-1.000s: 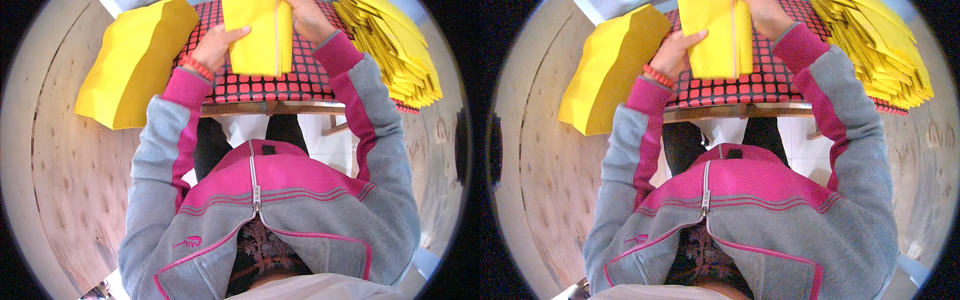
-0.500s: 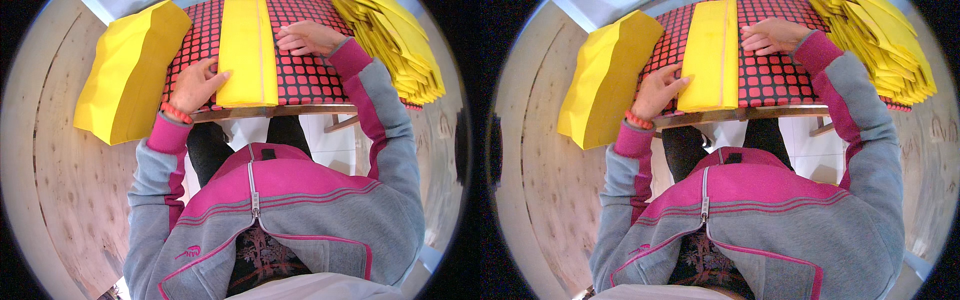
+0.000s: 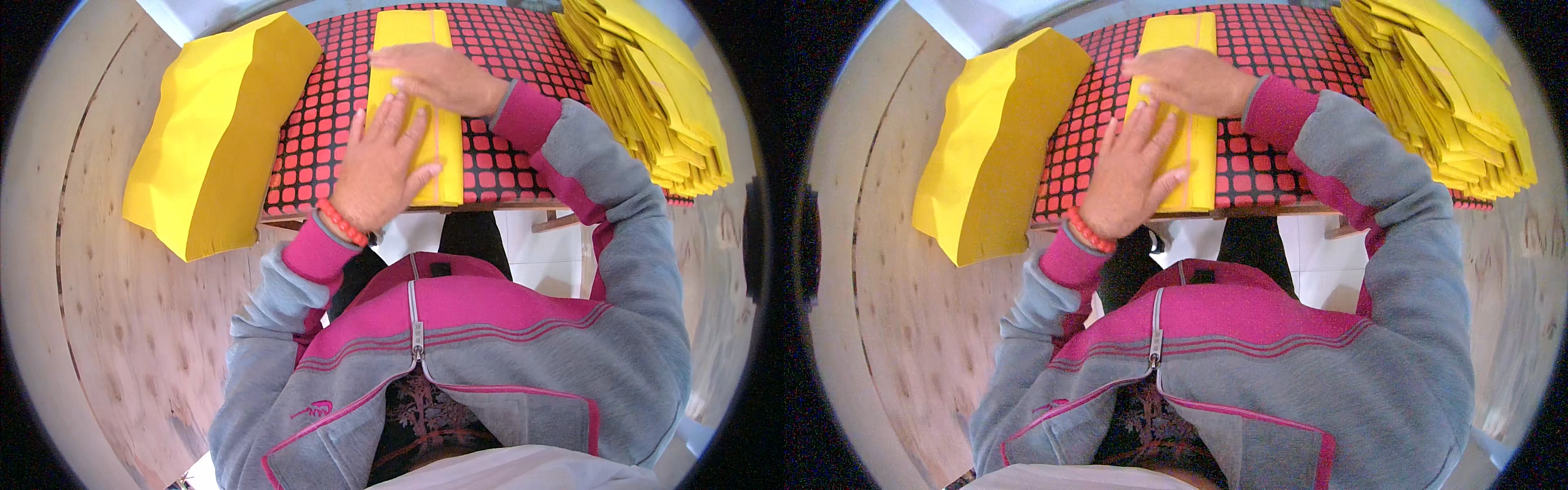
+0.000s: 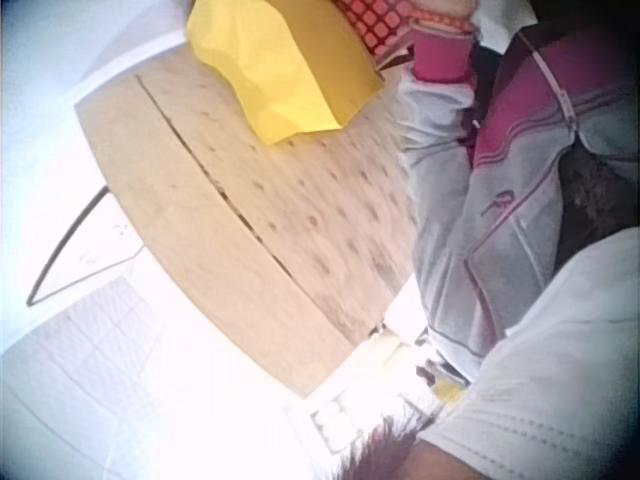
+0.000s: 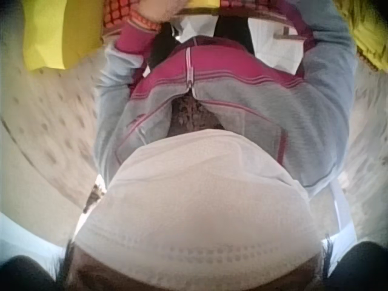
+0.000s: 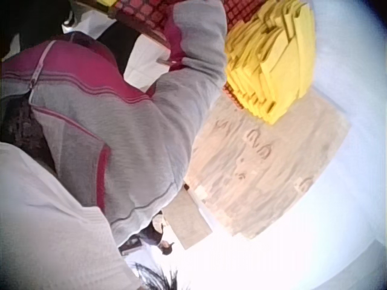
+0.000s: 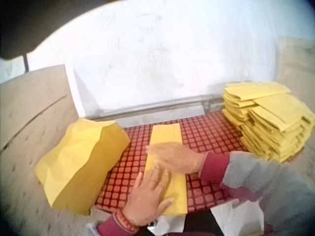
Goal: The person folds yellow paper sheets by hand on a patterned table. They repeatedly fold, smooth, and stack the sheets into a neat pile.
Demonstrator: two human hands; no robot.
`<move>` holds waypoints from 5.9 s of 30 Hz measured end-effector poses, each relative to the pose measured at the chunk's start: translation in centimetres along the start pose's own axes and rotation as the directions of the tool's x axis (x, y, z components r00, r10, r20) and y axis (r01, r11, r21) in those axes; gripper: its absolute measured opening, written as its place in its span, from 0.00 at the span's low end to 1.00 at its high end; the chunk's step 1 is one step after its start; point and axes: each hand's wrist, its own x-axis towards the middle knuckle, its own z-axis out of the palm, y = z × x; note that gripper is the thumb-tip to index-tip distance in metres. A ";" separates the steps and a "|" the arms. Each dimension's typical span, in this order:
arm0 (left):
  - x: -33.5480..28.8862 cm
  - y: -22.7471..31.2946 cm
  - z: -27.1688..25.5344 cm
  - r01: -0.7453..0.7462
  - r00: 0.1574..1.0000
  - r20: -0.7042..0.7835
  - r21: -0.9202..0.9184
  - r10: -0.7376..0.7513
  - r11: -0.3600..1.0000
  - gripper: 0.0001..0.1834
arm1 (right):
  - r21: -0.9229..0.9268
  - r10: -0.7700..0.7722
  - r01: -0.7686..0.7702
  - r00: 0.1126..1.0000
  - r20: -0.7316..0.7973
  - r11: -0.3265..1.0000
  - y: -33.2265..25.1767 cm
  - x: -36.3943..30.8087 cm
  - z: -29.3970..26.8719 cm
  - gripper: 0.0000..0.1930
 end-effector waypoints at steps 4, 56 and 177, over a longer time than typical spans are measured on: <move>-0.4 0.9 0.6 0.028 0.998 0.063 -0.065 -0.024 0.998 0.39 | -0.013 -0.150 0.155 0.970 0.190 0.988 0.3 0.0 1.3 0.24; -1.6 -1.3 0.1 -0.238 0.950 0.165 -0.162 0.264 0.958 0.40 | -0.072 -0.006 0.015 0.991 0.135 0.997 12.7 2.1 3.1 0.20; 24.8 16.0 -5.6 0.232 0.970 0.227 -0.971 0.089 -0.051 0.22 | 0.468 0.930 -0.837 0.121 -0.348 0.284 -6.8 -31.9 -49.6 0.22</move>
